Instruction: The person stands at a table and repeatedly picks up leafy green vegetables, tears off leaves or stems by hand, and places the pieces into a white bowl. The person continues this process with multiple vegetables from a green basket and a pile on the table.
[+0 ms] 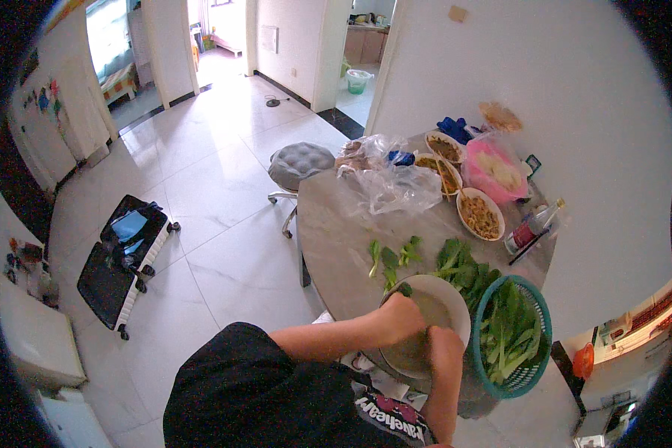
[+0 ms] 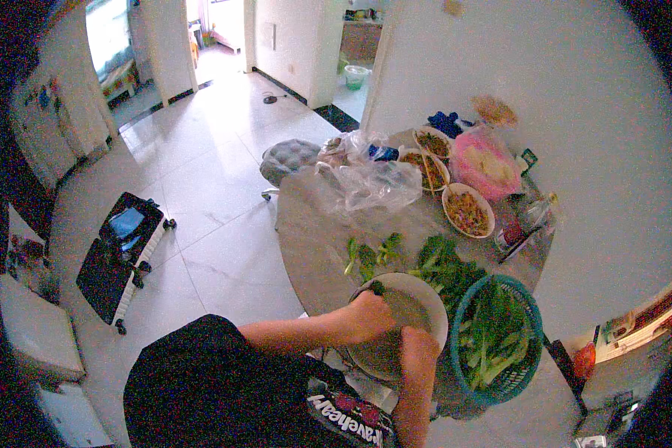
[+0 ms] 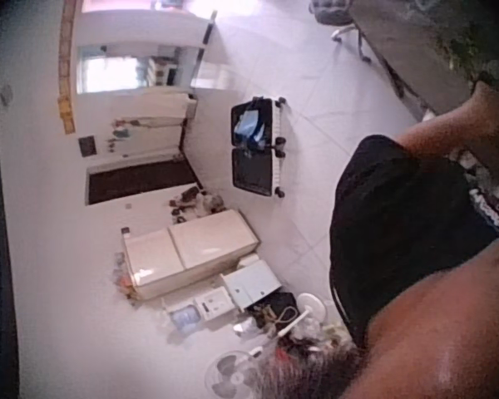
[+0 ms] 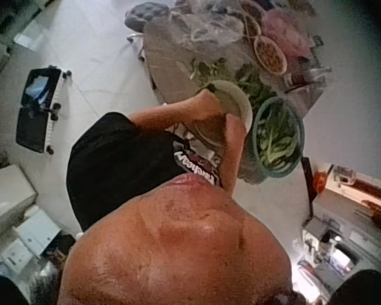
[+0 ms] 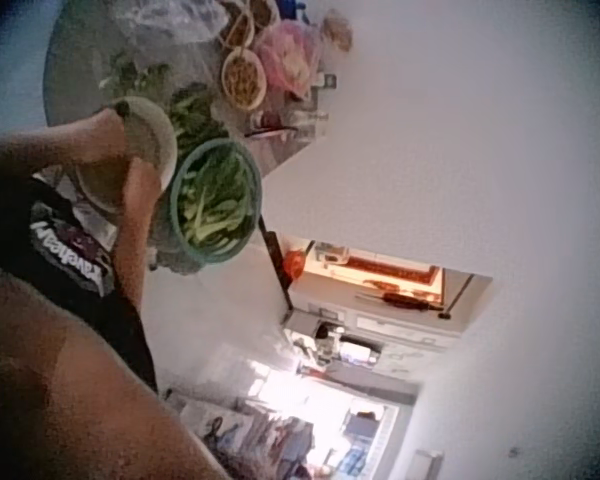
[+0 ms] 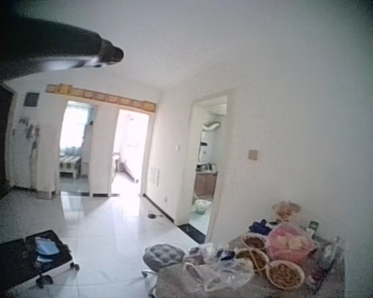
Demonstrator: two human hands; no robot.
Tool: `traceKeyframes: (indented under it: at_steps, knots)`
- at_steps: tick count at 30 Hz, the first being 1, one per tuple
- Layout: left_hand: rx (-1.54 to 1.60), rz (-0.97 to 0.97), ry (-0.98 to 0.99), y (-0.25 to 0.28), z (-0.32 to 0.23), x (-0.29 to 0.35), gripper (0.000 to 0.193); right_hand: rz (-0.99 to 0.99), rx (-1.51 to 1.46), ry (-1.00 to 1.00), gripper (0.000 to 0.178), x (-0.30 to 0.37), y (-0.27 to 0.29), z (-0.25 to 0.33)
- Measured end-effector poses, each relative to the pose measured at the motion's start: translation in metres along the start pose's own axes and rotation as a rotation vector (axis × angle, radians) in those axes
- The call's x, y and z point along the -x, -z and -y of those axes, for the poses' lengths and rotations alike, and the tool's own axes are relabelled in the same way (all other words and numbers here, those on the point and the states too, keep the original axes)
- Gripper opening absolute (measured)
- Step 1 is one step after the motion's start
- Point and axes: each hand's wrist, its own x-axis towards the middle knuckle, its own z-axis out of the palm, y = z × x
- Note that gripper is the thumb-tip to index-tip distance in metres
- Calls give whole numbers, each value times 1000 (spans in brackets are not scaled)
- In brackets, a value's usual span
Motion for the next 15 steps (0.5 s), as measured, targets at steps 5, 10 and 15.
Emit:
traceKeyframes:
  at_steps: [5,10,15]
  knots:
    - [-43,6,-68,-2,4,-3,10,-140,-19,-54,18,-11,-7,-3]
    - [91,-157,25,-10,1,-2,18,-453,-487,-29,13,-11,11,-4]
    - [168,-67,-35,-5,9,-7,20,-684,-785,-132,9,-6,11,-18]
